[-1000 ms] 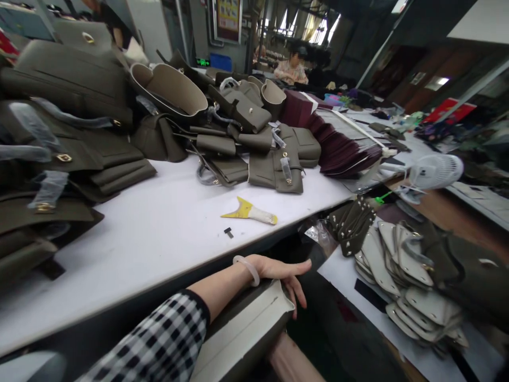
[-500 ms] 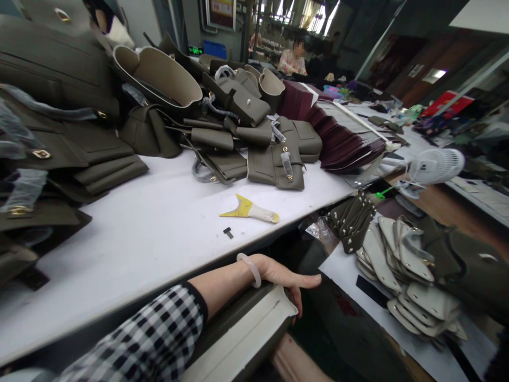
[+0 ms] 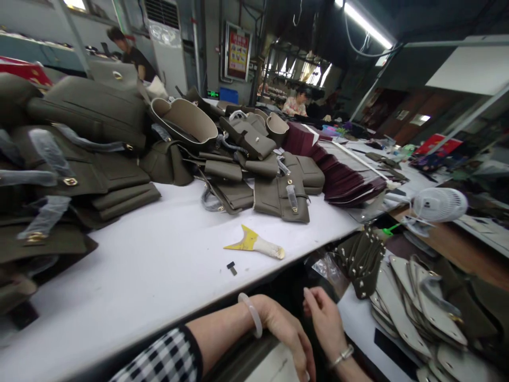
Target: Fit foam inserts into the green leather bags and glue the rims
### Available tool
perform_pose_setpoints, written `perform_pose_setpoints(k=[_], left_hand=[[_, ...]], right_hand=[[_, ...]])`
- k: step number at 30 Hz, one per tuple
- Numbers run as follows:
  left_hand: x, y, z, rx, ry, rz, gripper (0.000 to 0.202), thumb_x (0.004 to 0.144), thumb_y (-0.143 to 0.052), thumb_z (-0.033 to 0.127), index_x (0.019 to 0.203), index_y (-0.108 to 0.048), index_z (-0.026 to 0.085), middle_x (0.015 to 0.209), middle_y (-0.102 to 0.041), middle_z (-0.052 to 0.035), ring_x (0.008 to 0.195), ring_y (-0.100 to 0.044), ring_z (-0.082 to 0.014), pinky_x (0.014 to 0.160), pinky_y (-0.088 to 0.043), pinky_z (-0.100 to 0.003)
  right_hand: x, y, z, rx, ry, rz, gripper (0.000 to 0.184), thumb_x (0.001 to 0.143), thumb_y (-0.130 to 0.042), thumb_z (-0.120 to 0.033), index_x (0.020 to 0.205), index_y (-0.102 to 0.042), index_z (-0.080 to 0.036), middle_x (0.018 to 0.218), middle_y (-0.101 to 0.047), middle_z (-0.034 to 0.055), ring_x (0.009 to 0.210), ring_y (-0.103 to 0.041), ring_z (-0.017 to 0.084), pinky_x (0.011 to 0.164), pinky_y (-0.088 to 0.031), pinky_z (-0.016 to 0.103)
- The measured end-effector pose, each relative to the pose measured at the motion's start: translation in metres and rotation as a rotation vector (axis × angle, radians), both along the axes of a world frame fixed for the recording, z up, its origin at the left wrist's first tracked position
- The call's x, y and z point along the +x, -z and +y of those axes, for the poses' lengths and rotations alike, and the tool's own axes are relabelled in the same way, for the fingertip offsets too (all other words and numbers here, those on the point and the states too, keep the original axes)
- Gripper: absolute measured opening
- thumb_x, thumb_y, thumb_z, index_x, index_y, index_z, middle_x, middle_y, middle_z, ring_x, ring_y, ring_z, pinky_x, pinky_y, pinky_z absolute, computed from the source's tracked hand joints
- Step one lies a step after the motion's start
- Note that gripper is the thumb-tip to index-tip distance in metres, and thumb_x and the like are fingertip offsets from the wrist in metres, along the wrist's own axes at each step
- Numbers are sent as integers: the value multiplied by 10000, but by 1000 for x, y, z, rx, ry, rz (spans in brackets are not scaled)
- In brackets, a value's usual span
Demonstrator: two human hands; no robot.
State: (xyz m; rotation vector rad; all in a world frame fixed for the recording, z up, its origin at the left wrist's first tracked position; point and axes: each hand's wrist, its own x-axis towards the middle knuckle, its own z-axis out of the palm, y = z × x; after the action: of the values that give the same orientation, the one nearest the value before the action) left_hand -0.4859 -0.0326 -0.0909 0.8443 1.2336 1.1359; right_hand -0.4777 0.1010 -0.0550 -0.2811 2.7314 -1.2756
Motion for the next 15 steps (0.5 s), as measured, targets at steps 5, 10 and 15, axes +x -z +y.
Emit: perform_pose_setpoints(k=[5, 10, 15], left_hand=[[0, 2, 2, -46, -4, -45, 421, 452, -790, 320, 824, -657, 175, 779, -677, 2, 904, -657, -277, 834, -533, -356], [8, -8, -8, -56, -83, -77, 489, 512, -765, 278, 971, -633, 176, 787, -672, 8, 912, -663, -277, 805, -544, -371], [10, -10, -11, -90, -95, -79, 529, 562, -757, 289, 1059, -614, 177, 841, -695, -6, 922, -673, -276, 814, -542, -382]], right_hand=[[-59, -28, -68, 295, -376, 310, 313, 913, -575, -390, 1158, -587, -195, 1186, -595, 108, 1151, -503, 267, 1016, -377, 428], [-87, -23, -126, 559, -605, 277, 328, 928, -547, -359, 1178, -560, -148, 1234, -548, 158, 1214, -447, 317, 1015, -353, 502], [-84, -48, -70, 552, -624, 102, 241, 873, -479, -120, 1102, -549, -148, 1150, -609, 116, 1088, -563, 264, 936, -435, 428]])
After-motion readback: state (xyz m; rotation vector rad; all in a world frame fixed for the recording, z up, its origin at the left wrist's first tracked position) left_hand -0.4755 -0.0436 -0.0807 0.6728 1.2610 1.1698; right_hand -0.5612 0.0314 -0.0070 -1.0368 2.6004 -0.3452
